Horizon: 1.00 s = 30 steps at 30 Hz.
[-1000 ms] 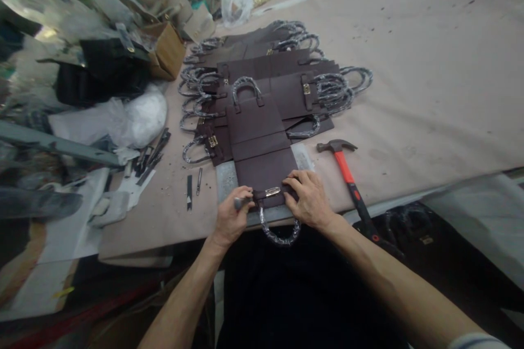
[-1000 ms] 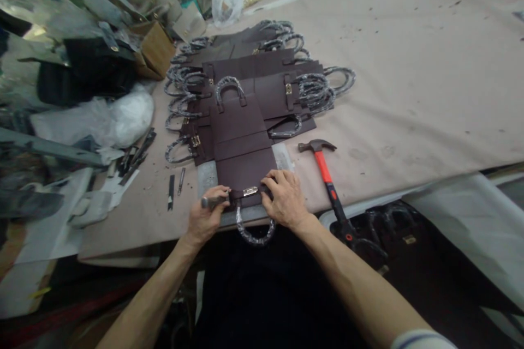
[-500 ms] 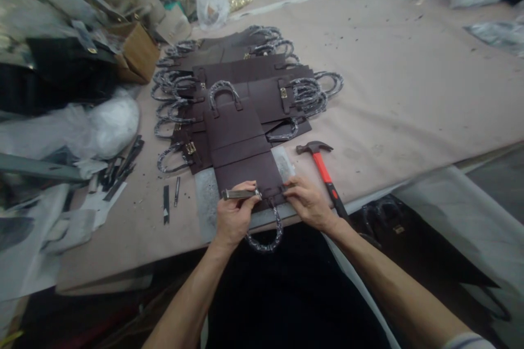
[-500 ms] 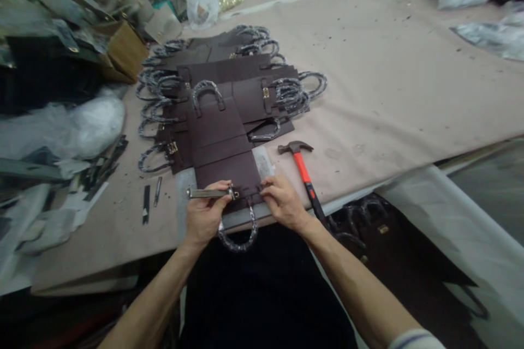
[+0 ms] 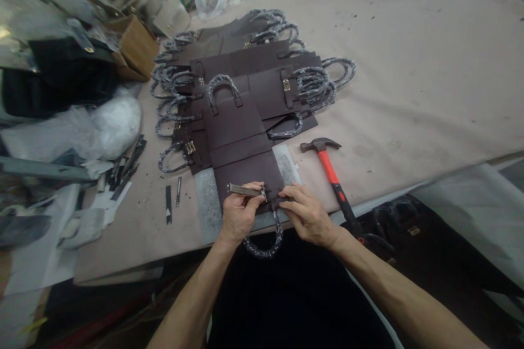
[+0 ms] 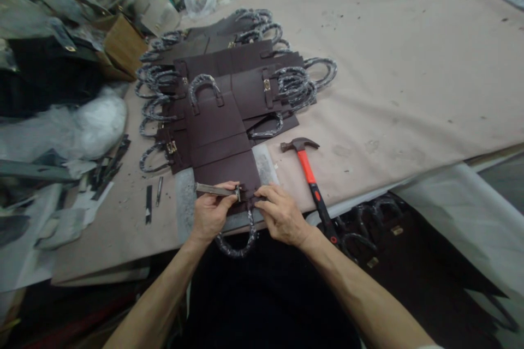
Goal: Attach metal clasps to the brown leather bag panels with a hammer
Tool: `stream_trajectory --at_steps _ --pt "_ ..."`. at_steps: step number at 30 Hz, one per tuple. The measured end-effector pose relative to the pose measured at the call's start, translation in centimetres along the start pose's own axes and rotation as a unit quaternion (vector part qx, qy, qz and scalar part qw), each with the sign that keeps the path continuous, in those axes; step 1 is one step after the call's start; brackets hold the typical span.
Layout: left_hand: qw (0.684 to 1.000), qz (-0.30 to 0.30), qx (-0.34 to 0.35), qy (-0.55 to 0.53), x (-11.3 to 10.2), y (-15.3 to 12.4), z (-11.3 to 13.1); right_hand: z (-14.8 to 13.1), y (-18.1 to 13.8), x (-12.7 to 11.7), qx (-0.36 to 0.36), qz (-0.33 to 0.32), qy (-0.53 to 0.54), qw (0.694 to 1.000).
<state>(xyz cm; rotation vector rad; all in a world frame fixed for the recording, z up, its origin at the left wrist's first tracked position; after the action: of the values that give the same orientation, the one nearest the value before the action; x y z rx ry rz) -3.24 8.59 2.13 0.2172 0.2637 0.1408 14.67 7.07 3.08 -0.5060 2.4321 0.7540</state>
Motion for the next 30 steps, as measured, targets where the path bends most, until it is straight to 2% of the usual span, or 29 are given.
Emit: stream_trajectory --at_steps 5,14,25,30 --pt "1.000 -0.003 0.002 0.005 -0.4 0.1 0.1 0.0 -0.3 0.1 -0.020 -0.004 0.003 1.000" --pt "1.000 -0.015 0.015 0.013 0.8 0.7 0.5 0.2 0.1 0.0 -0.021 0.020 -0.007 1.000" --pt "0.996 -0.030 0.054 0.056 0.9 0.6 1.2 0.1 0.1 -0.3 -0.023 0.031 -0.012 0.999" --pt "0.995 -0.015 0.057 0.074 0.9 0.4 1.0 0.3 0.0 -0.2 -0.017 0.030 -0.008 0.999"
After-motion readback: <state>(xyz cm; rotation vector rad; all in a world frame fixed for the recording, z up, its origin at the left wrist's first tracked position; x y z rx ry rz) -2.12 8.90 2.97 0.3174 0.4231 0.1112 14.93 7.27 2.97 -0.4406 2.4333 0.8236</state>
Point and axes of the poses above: each hand's wrist, its own y-axis towards the middle knuckle, its own x-axis out of the palm, z = x × y, the point moved 10 cm from there along y, towards the middle knuckle, and after that the axes turned 5 degrees about x, right-handed, at the moved point
